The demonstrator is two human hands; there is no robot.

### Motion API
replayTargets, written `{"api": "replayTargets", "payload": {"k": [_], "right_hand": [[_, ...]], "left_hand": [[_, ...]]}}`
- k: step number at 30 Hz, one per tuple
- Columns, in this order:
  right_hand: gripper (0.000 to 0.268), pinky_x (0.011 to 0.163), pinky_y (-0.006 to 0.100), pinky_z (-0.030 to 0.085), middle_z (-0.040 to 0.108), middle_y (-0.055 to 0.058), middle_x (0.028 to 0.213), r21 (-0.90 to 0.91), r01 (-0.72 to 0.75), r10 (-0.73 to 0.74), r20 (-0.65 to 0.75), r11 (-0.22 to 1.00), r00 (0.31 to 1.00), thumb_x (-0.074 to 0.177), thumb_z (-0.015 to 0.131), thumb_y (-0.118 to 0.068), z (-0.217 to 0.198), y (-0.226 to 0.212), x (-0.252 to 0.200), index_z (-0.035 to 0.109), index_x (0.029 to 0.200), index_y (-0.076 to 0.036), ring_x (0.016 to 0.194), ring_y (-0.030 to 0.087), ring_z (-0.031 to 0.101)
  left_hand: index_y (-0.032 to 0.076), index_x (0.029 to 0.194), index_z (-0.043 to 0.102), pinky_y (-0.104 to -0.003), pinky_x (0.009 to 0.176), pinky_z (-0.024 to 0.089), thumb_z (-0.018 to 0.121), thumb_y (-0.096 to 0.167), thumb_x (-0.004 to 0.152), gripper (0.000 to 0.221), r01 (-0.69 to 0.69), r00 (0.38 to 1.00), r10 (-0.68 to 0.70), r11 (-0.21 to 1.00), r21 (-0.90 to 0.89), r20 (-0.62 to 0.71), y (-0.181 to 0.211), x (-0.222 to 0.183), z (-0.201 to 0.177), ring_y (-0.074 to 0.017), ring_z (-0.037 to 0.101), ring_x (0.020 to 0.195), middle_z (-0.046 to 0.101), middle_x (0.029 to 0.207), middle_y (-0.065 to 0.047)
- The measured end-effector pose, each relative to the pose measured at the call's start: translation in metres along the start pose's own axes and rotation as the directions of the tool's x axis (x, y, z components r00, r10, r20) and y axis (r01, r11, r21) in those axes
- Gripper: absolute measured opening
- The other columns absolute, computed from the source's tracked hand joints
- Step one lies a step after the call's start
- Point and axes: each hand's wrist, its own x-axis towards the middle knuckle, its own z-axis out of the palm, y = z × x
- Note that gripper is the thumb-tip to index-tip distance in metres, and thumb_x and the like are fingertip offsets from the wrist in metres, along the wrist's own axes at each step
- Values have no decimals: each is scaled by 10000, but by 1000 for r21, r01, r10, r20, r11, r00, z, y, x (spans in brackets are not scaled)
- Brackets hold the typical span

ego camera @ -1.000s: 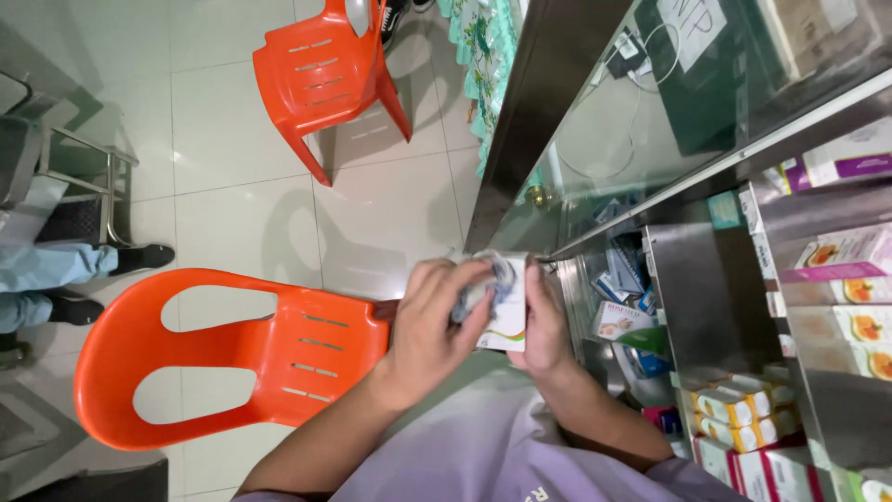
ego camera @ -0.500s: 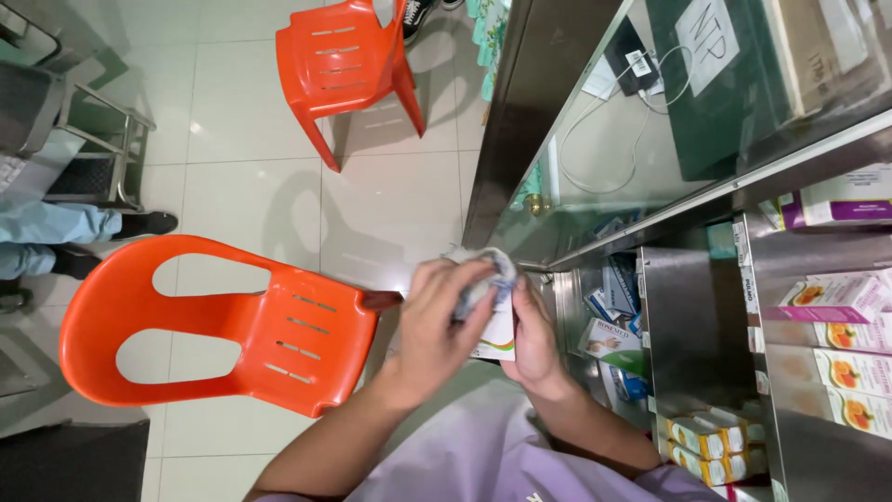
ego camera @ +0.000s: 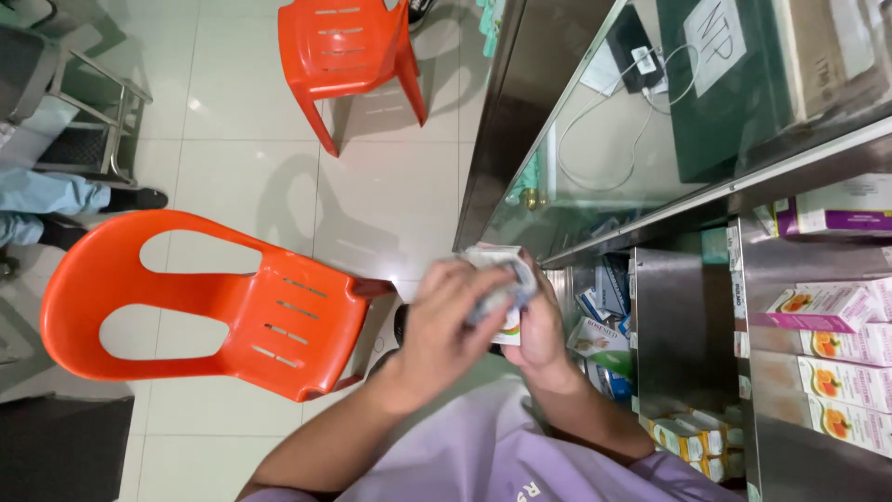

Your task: The recorder is wiping down and cleaning various medicine boxes on the pharmacy shelves using a cloth.

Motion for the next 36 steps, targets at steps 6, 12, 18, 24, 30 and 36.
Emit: {"api": "replayTargets", "payload": {"k": [6,12,18,24,30,36], "right_hand": [[599,752,391,588,702,251,1202,122,-35,6,228,992,974,1091,385,-470,12,-26,1,532,1439,-5,894,330,724],[383,964,360,543,699,177,1204,107,65,-83,172,992,982,1090,501,-316,23,1,0,618,1273,0,1106,265,679],[600,807,360,599,750,250,1119,-60,154,-145,136,986,980,1109,342,-424,30,-9,-4,681,1247,51,902,302,744],[434,713,451,661,743,326,1017,-30,167,-168,-33,986,985,1048,494,-339,49,15,-2,674,1127,48,818,311,763],[561,367,220,488,758,176,1074,-56,118,-104,208,991,973,1085,483,-463,39,-7,-7,639,1334,14,707,177,732],[546,867,448,583,709,325,1150,-24,182,-178,103,983,979,1093,419,-392,35,-2,0,587,1359,55,1008,381,715]], "left_hand": [[92,1233,669,-350,844,520,769,161,957,302,-62,989,74,993,-104,124,-2,-23,-11,-239,613,964,753,1147,-54],[60,1186,690,-350,921,498,754,124,973,231,-65,998,65,998,-7,0,-15,22,-31,-242,601,941,746,1132,-38],[75,1266,647,-355,864,516,788,107,933,363,-85,983,112,981,-175,148,-7,-20,-17,-266,569,1009,715,1105,-78],[137,1133,774,-428,804,587,787,82,867,272,43,999,-41,990,-133,14,-28,13,-63,-312,696,864,779,1003,-47],[92,1221,660,-354,797,507,799,96,910,341,-85,987,103,985,-147,120,-16,-7,-28,-252,582,969,743,1119,-64],[112,1206,689,-323,874,499,756,176,942,280,20,975,8,992,-125,224,-43,8,-64,-220,603,944,765,1103,10]]}}
